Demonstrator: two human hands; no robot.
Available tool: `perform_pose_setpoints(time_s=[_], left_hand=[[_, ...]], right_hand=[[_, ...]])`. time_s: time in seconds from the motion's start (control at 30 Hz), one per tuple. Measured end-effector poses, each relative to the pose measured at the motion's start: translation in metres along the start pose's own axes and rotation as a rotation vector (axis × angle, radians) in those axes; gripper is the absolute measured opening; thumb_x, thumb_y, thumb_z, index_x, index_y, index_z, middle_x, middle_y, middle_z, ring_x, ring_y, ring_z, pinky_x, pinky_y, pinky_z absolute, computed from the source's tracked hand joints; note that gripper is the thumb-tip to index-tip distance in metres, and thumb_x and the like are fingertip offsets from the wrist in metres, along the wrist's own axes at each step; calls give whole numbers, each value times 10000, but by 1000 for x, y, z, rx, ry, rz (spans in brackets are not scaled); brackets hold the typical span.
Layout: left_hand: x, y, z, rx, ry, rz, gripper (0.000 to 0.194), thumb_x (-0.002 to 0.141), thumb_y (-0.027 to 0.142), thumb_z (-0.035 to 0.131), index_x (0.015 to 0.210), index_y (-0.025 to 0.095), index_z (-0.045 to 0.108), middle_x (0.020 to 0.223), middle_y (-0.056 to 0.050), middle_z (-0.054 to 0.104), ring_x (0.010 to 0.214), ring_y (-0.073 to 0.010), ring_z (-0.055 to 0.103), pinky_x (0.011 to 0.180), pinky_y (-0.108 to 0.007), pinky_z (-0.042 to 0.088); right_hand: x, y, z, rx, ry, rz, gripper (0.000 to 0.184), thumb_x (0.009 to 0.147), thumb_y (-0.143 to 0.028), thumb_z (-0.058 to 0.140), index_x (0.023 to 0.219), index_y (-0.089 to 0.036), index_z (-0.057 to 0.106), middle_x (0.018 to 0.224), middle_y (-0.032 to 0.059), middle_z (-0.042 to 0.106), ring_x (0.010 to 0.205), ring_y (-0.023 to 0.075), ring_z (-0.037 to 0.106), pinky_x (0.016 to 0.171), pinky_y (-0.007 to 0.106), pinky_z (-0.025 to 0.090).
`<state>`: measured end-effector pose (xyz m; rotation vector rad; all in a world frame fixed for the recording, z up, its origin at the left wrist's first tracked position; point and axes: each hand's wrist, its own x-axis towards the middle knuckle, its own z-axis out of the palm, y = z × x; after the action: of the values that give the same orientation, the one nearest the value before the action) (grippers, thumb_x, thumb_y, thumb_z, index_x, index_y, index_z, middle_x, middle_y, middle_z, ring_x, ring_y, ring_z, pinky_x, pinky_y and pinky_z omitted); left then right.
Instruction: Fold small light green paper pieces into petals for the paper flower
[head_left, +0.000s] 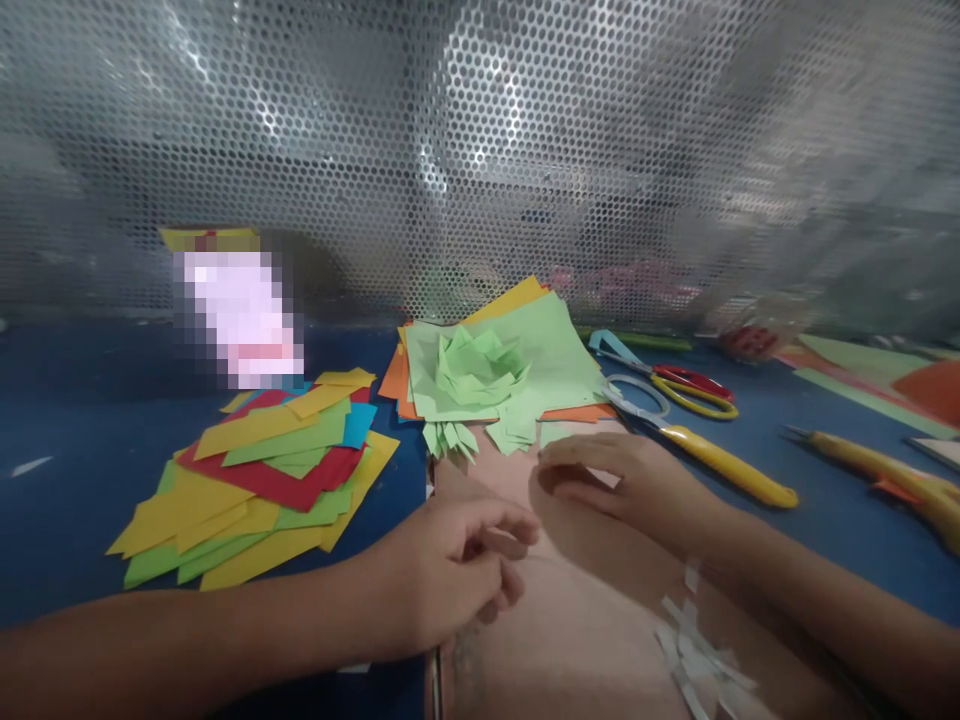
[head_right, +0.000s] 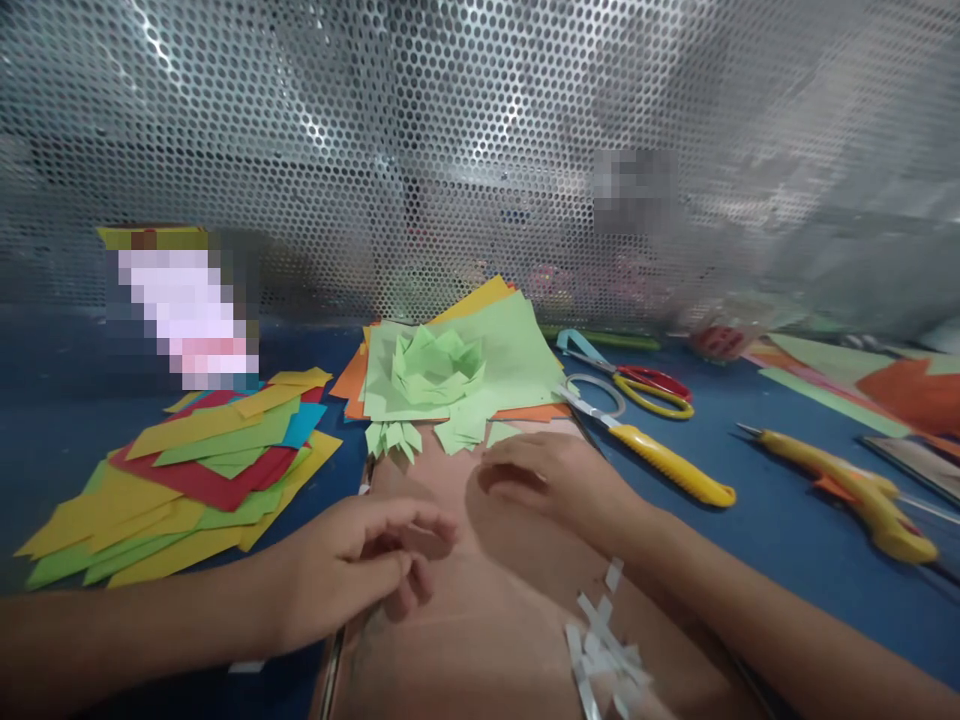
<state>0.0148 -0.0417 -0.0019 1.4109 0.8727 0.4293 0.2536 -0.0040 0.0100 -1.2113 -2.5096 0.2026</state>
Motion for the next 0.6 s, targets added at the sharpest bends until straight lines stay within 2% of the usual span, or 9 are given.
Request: perform_pose_setpoints(time_s=[0.1,0.17,0.23,0.33,0.5,0.6], left_hand=[[-1,-7,1,66,-20,78,438,696,57,442,1073,191,620,772,-12,622,648,-104,570,599,-219,474],[-3,-9,2,110,-50,129,411,704,62,424,1031,185,641,810,-17,625,676,-109,573,618,-228,477],[-3,-9,1,121,-66,140,406,698,52,411,1008,164,647,821,-21,624,674,-104,570,618,-223,474],[-2,-4,0,82,-73,101,409,672,18,412,983,137,649,814,-22,615,662,-93,564,601,-204,467],[3,10,-1,-138,-57,-83,418,671,-79,381,960,102,623,692,10,583,608,-57,565,605,-166,462],[6,16,-4,-260,-19,-105,386,696,-87,398,962,97,608,852,-34,627,655,-60,604,602,-163,459]], right_hand=[[-1,-2,5,-65,47,-39,206,836,-259,552,1026,-250,628,1028,37,694,946,206,637,818,333,486],[0,0,8,-139,90,53,197,838,-293,552,1019,-230,601,1069,62,673,980,236,621,826,363,477],[1,1,9,-198,72,196,232,832,-370,561,1002,-211,567,971,73,688,869,254,642,710,363,490],[1,1,9,-223,34,293,261,825,-417,560,977,-207,532,864,57,689,768,252,641,606,328,464],[0,-6,4,-159,38,270,110,820,-313,563,884,-224,562,824,25,689,732,203,639,611,281,452],[-3,-9,4,-111,20,205,79,830,-260,536,883,-220,578,841,27,694,759,199,646,645,292,473]])
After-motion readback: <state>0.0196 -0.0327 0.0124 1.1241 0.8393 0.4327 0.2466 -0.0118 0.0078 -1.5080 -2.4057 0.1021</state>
